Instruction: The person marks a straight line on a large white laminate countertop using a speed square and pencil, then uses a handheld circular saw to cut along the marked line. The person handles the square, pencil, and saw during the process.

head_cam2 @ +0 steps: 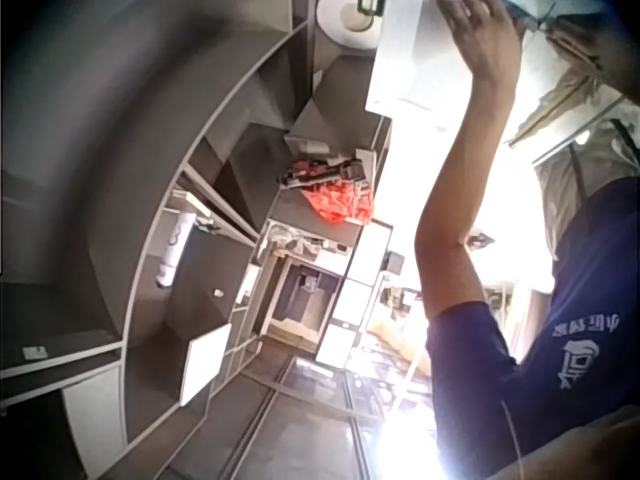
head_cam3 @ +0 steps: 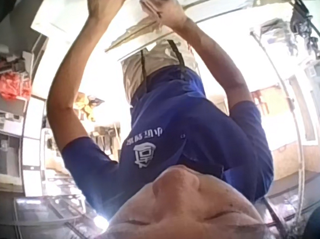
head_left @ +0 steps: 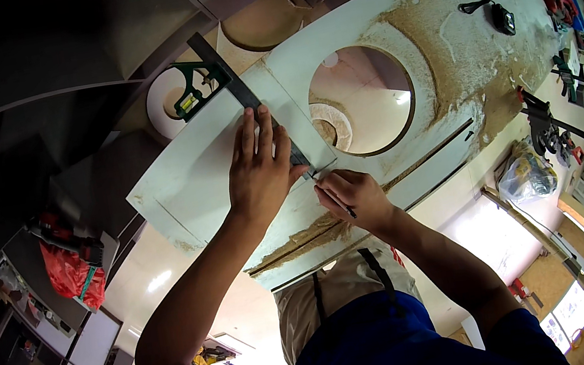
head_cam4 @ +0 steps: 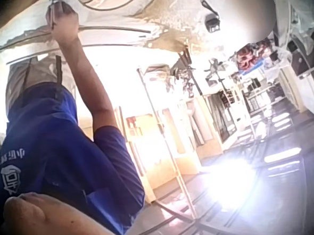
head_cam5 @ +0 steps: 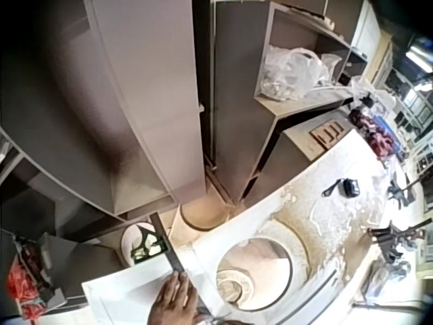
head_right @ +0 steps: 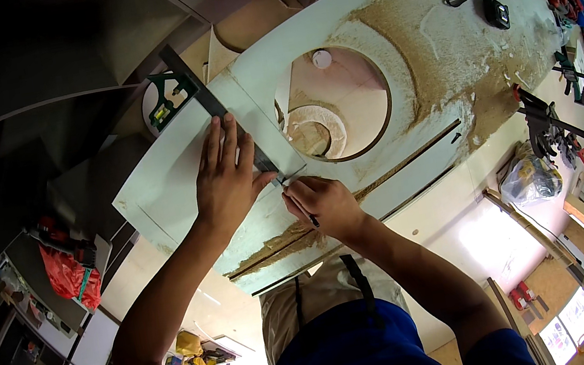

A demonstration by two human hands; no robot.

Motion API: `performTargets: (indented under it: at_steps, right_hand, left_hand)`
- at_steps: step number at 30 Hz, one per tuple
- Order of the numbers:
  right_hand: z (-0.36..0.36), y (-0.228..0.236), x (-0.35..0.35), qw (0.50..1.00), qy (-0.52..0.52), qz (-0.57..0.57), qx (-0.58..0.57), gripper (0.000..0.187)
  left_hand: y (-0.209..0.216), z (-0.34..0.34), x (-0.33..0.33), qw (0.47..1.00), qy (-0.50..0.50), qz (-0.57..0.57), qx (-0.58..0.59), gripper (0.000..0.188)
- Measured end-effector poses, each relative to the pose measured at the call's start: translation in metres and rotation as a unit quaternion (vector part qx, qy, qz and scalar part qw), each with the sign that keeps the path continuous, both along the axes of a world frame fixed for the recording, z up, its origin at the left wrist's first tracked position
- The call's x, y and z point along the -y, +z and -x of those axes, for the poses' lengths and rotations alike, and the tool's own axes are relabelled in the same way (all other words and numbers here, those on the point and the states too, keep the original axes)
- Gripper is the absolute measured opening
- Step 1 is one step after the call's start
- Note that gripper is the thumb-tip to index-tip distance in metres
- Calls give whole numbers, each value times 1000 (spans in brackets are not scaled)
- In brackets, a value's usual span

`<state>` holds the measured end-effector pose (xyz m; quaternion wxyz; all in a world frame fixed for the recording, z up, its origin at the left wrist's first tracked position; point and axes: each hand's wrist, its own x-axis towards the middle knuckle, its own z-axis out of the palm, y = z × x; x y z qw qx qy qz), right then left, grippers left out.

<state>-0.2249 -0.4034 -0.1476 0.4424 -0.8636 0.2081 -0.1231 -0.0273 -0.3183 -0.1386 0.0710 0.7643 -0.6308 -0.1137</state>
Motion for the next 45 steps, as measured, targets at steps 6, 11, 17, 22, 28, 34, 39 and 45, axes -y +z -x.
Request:
performTargets:
  at_steps: [6, 11, 17, 22, 28, 34, 39, 45]
  right_hand:
    - [-1, 1, 2, 1000, 0, 5, 6, 20]
    - [1, 1, 7, 1000, -6, 1, 3, 20]
    - [10, 2, 20, 1000, -18, -6, 1, 19]
    - [18, 7, 32, 999, -7, -36, -26, 17]
    - [20, 5, 39, 998, 10, -48, -28, 17]
    - [20, 5, 38, 999, 15, -36, -23, 17]
    - [14, 11, 36, 1000, 6, -24, -14, 18]
    - [14, 8, 30, 999, -3, -36, -29, 17]
  left_hand:
    - [1, 0, 0, 1000, -3, -4, 3, 76]
    - [0, 3, 5, 1000, -2, 10, -3, 75]
    - [-2, 11, 21, 1000, -3, 17, -1, 74]
    - [-1, 17, 33, 1000, -5, 16, 3, 75]
    - [-3, 18, 38, 1000, -8, 25, -6, 70]
    - [-4, 18, 36, 999, -10, 37, -17, 70]
    - [-4, 16, 35, 999, -13, 42, -13, 72]
    - [-6, 15, 33, 999, -25, 42, 7, 72]
